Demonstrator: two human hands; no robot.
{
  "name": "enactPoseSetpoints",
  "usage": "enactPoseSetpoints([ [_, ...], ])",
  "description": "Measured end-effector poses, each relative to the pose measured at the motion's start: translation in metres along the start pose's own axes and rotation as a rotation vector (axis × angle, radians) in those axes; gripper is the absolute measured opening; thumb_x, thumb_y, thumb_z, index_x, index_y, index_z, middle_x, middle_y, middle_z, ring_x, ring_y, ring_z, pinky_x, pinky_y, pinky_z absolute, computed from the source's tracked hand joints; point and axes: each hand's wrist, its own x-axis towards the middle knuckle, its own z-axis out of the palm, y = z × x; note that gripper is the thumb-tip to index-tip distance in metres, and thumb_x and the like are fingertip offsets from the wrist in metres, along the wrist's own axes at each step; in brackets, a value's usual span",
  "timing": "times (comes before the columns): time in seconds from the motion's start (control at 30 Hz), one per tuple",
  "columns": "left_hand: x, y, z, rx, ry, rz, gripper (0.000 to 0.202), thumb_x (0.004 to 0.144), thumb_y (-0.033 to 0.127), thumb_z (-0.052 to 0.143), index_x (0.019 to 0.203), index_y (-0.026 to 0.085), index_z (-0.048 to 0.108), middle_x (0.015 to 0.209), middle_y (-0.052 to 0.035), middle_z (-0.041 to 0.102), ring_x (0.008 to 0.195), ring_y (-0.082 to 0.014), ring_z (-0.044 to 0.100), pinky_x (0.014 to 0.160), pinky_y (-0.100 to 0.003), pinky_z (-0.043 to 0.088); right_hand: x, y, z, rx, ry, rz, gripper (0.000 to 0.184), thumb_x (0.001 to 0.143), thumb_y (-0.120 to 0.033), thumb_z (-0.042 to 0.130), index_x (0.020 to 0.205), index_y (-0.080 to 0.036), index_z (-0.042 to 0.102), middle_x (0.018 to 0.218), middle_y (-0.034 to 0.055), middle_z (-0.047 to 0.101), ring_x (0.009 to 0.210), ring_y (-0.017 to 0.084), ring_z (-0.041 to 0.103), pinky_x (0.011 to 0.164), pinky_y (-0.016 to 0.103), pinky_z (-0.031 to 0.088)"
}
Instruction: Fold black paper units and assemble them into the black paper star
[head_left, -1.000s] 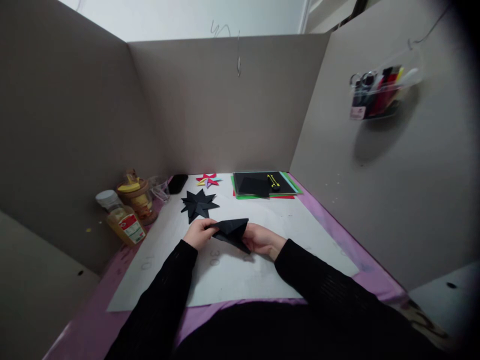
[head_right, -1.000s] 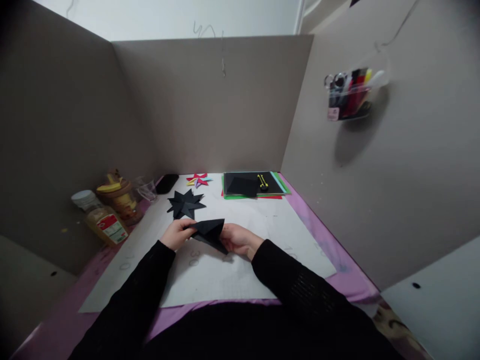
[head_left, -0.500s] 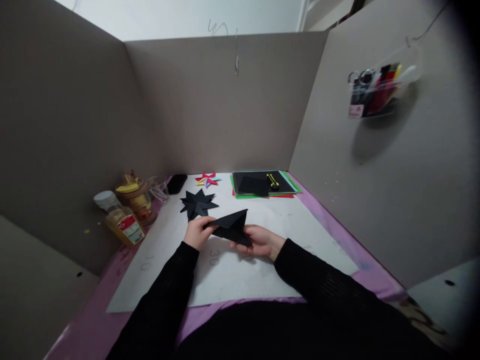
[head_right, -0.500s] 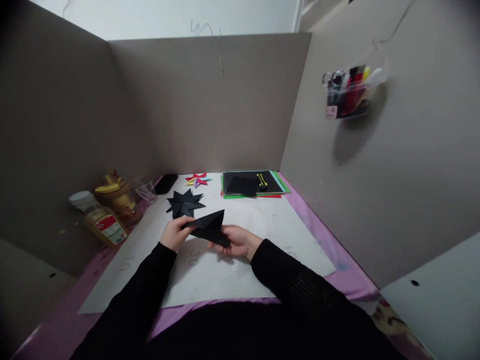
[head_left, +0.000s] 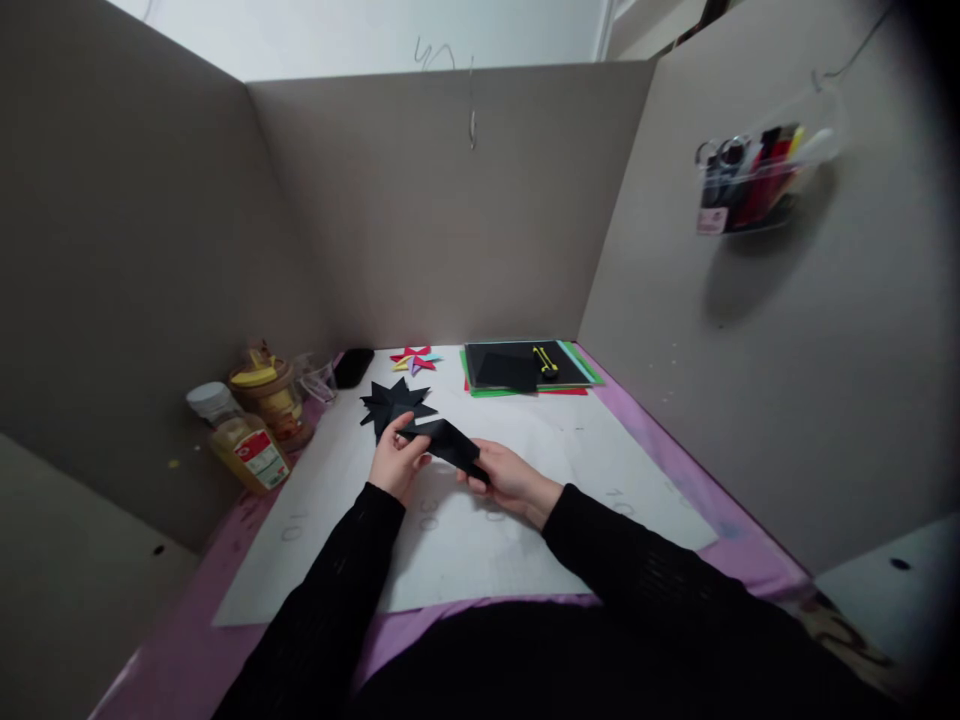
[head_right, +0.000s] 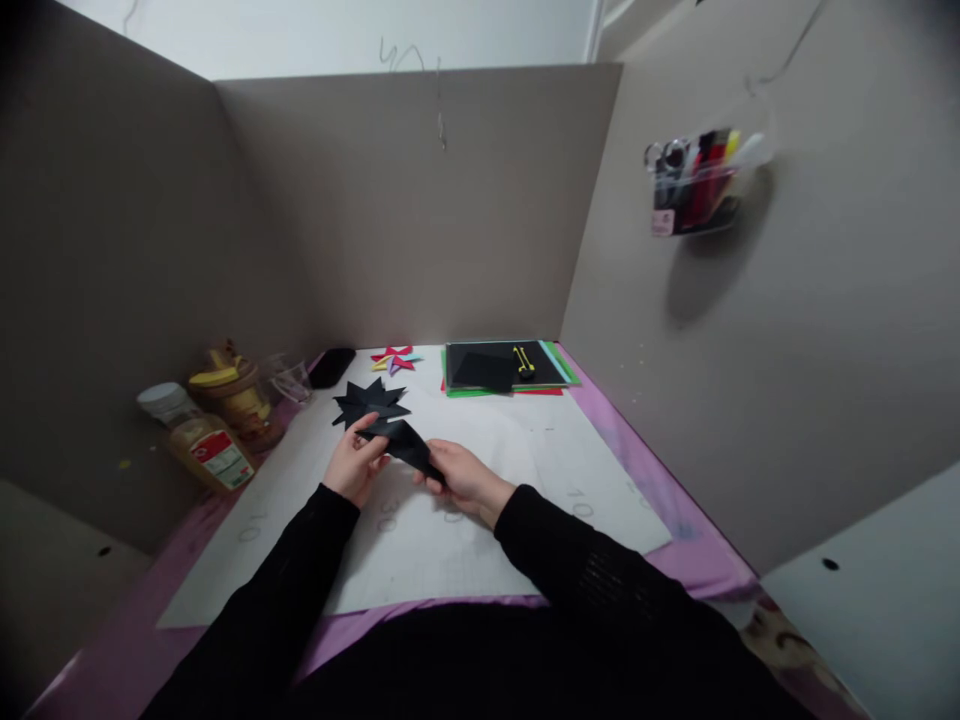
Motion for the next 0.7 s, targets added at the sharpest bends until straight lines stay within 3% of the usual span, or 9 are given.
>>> enactPoseSetpoints([
  [0.17,-0.006,-0.010,0.005,0.031,-0.104,-0.083,0.032,0.052,0.026,0.075,0.076,0.012,0.058,0.063,0.0010,0.059,0.052,-0.0091,0.054,0.047,-0.019,0.041,0.001,0.004,0.006,-0.087,0.083,-0.042,0.031,0.074,-0.046,0.058,0.069,-0.016,0.051,0.058,0.0006,0.060,0.046,0.008,0.047,0.044,0.019,0.031],
  [0.23,-0.005,-0.012,0.004,0.094,-0.113,-0.075,0.035,0.054,0.027,0.074,0.082,0.012,0.059,0.062,0.0012,0.058,0.051,-0.0095,0.052,0.046,-0.019,0.040,0.001,0.003,0.005,-0.090,0.092,-0.062,0.030,0.071,-0.043,0.061,0.065,-0.016,0.049,0.055,-0.0013,0.057,0.046,0.007,0.046,0.045,0.019,0.030],
  [0.3,-0.004,-0.011,0.002,0.173,-0.054,0.029,0.054,0.055,0.026,0.073,0.105,0.014,0.055,0.075,-0.0020,0.062,0.056,-0.0111,0.055,0.049,-0.021,0.042,0.000,0.003,0.003,-0.071,0.088,-0.063,0.029,0.070,-0.040,0.063,0.063,-0.017,0.047,0.052,-0.0033,0.054,0.044,0.006,0.043,0.043,0.019,0.027],
  [0.4,-0.001,-0.003,-0.004,0.370,0.074,0.389,0.077,0.055,0.021,0.073,0.126,0.023,0.042,0.112,-0.0096,0.057,0.082,-0.0172,0.060,0.067,-0.028,0.048,-0.001,0.003,-0.001,-0.017,0.041,-0.013,0.027,0.068,-0.035,0.064,0.062,-0.017,0.046,0.050,-0.0038,0.052,0.043,0.007,0.044,0.041,0.019,0.025],
  [0.43,0.000,0.000,-0.007,0.459,0.079,0.520,0.073,0.056,0.019,0.072,0.124,0.024,0.045,0.119,-0.0095,0.054,0.092,-0.0196,0.059,0.075,-0.031,0.048,-0.001,0.004,-0.002,0.004,0.022,0.010,0.026,0.066,-0.034,0.065,0.062,-0.017,0.046,0.050,-0.0037,0.052,0.044,0.008,0.046,0.041,0.019,0.026],
  [0.5,0.001,0.005,-0.012,0.640,-0.030,0.693,0.045,0.062,0.017,0.067,0.106,0.024,0.062,0.114,-0.0074,0.059,0.102,-0.0230,0.055,0.089,-0.037,0.043,0.000,0.004,-0.004,0.033,-0.012,0.047,0.025,0.064,-0.031,0.067,0.063,-0.016,0.047,0.052,-0.0036,0.052,0.046,0.008,0.048,0.042,0.019,0.029],
  [0.57,0.001,0.007,-0.015,0.729,-0.129,0.735,0.023,0.068,0.017,0.061,0.089,0.024,0.070,0.096,-0.0062,0.066,0.096,-0.0227,0.057,0.090,-0.037,0.042,0.000,0.004,-0.006,0.039,-0.030,0.063,0.024,0.063,-0.030,0.068,0.065,-0.016,0.049,0.052,-0.0037,0.052,0.045,0.008,0.047,0.042,0.020,0.028],
  [0.7,-0.002,0.005,-0.016,0.699,-0.110,0.648,0.020,0.076,0.022,0.054,0.085,0.021,0.072,0.084,-0.0051,0.069,0.079,-0.0194,0.061,0.076,-0.030,0.047,0.002,0.005,-0.011,0.002,-0.032,0.049,0.023,0.064,-0.031,0.067,0.068,-0.016,0.050,0.051,-0.0035,0.052,0.044,0.008,0.046,0.041,0.020,0.027],
])
